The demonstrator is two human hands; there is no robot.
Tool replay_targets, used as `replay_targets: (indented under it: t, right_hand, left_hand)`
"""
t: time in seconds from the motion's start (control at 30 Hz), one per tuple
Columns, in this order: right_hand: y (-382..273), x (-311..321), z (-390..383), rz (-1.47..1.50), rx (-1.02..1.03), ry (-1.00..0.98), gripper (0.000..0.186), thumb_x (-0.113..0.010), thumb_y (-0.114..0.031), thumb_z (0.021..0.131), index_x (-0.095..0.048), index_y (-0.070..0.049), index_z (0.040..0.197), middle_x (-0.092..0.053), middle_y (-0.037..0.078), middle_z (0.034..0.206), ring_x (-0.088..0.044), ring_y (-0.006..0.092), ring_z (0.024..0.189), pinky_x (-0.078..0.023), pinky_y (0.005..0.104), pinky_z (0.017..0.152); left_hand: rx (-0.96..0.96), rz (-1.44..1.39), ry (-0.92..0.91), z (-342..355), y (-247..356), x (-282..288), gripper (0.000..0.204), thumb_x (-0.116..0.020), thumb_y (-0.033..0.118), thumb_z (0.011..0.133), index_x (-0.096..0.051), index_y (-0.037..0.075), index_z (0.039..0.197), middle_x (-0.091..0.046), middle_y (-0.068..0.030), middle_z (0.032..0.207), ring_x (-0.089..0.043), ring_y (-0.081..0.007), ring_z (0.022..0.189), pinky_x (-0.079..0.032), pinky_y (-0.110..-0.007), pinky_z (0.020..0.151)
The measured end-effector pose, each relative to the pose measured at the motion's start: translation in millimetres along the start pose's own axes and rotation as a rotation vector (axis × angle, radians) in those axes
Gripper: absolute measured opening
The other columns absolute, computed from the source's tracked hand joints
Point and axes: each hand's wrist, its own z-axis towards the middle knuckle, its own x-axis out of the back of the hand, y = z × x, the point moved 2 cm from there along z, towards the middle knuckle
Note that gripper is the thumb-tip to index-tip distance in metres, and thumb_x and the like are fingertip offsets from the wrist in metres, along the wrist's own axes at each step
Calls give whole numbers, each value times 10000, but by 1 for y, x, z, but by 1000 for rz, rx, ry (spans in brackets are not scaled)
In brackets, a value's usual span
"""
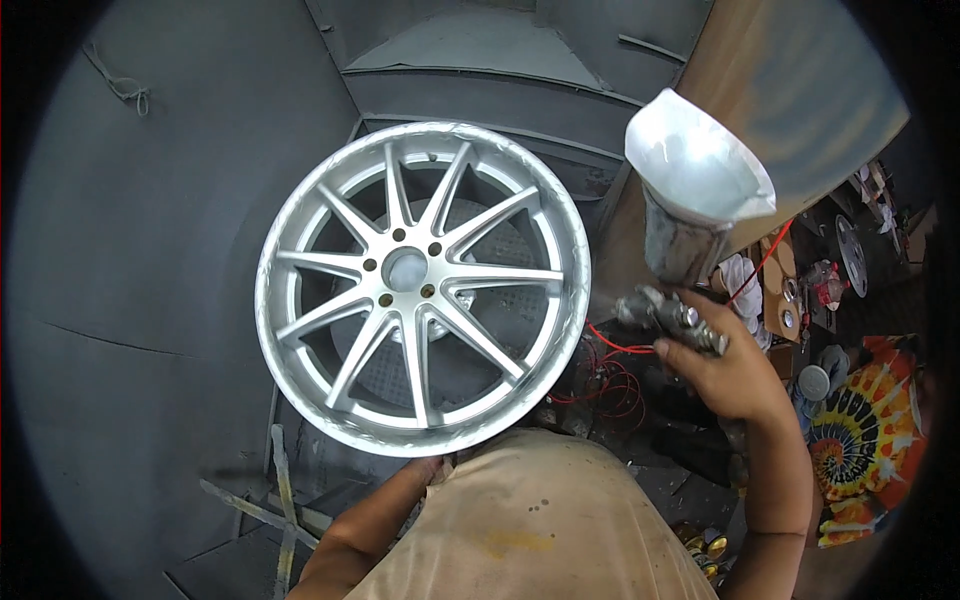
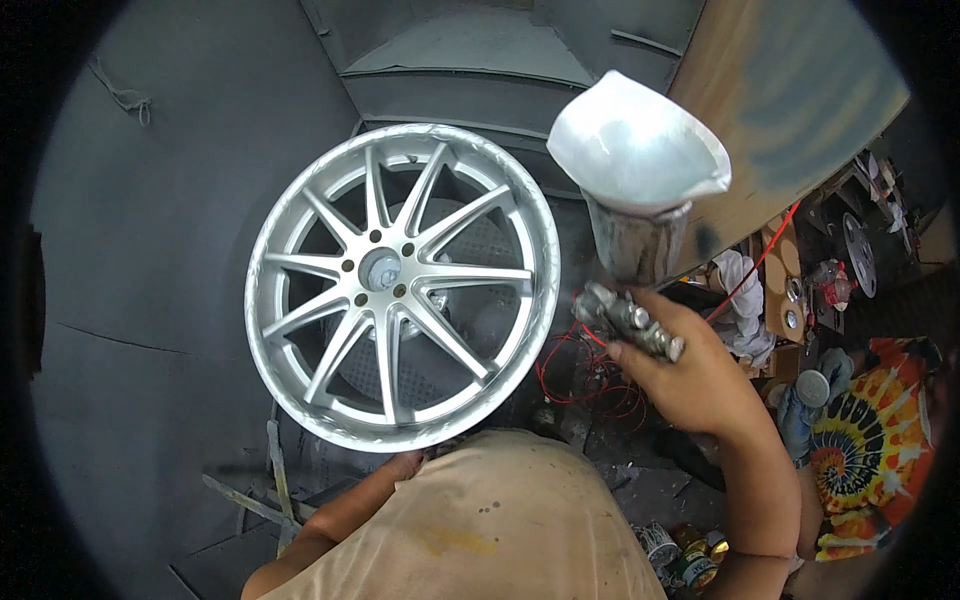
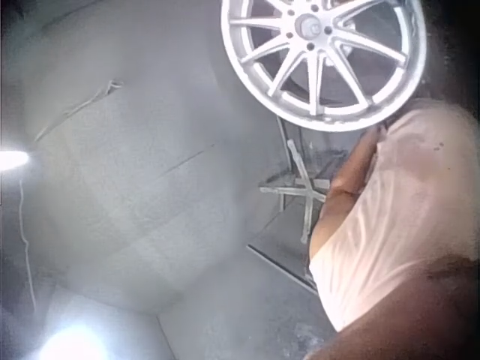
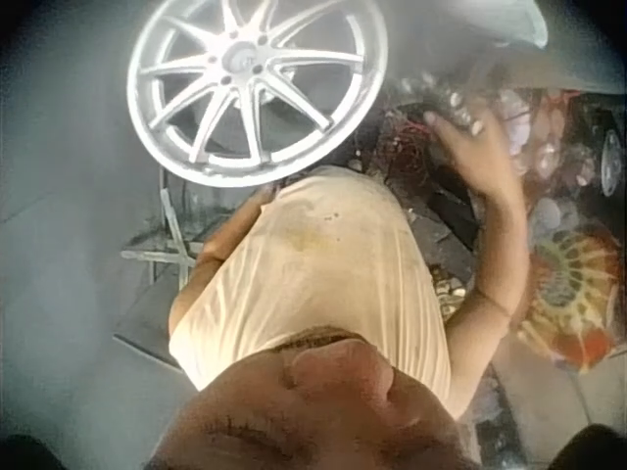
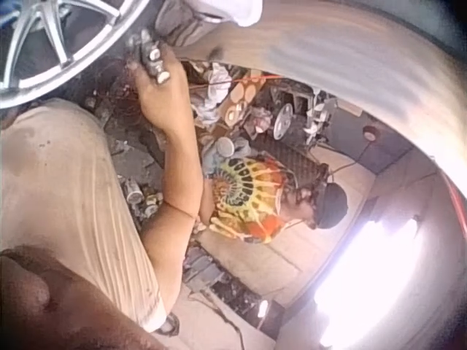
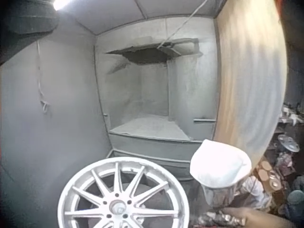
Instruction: Painting and applying masking tape to a car wheel rim in a paint booth.
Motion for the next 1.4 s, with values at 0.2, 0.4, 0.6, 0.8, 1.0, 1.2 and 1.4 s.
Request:
replay_targets:
  t: [0.2, 0.4, 0.6, 0.8, 1.0, 1.2, 1.4]
  right_hand:
    - [-10, 5, -23, 146, -37, 16, 469, -668, -84, 834, -516, 32, 1262, -647, 122, 1041, -585, 154, 916, -468, 308, 833]
    - [-15, 8, 8, -24, 59, 161, 472, -666, -89, 825, -514, 57, 1247, -646, 157, 1019, -602, 185, 915, -469, 310, 830]
    - [-16, -3, 11, -43, 16, 97, 466, -668, -96, 824, -515, 74, 1231, -643, 183, 1027, -609, 211, 942, -463, 320, 858]
    - [-35, -19, 3, -107, -1, -8, 472, -678, -104, 815, -522, 65, 1228, -646, 190, 1011, -613, 229, 939, -466, 328, 852]
    - [-111, -134, -80, -38, -338, 210, 491, -684, -76, 806, -513, 62, 1246, -642, 156, 938, -626, 178, 795, -499, 306, 705]
    - [-207, -287, -93, 190, -598, 354, 570, -683, -16, 792, -452, 35, 1311, -640, 110, 892, -604, 126, 644, -465, 243, 498]
    - [-228, -310, -73, 127, -347, -15, 468, -682, -41, 769, -569, 8, 1220, -682, 149, 850, -652, 181, 764, -490, 293, 764]
  left_hand:
    - [20, -72, -5, -9, -4, 60, 394, -705, 307, 823, -685, -39, 1008, -696, -135, 928, -646, -214, 847, -505, -342, 773]
    - [47, -153, -1, -23, 23, 177, 392, -708, 303, 818, -686, -40, 1005, -696, -135, 932, -646, -215, 847, -505, -341, 773]
    - [65, -255, 25, 19, 42, 95, 390, -711, 299, 814, -686, -41, 1003, -695, -135, 935, -645, -217, 847, -506, -340, 772]
    - [98, -391, 76, -8, -20, 18, 388, -714, 295, 810, -687, -42, 1000, -694, -136, 939, -645, -218, 847, -506, -340, 772]
    - [155, -357, 27, -36, -19, 134, 386, -717, 291, 805, -687, -43, 997, -693, -136, 942, -644, -219, 846, -507, -339, 771]
    - [195, -286, -55, -42, -8, 318, 385, -720, 287, 801, -688, -44, 994, -692, -136, 946, -644, -221, 846, -507, -338, 770]
    - [177, -464, -13, -40, -32, 293, 383, -723, 283, 797, -688, -45, 991, -691, -136, 950, -644, -222, 846, -507, -337, 770]
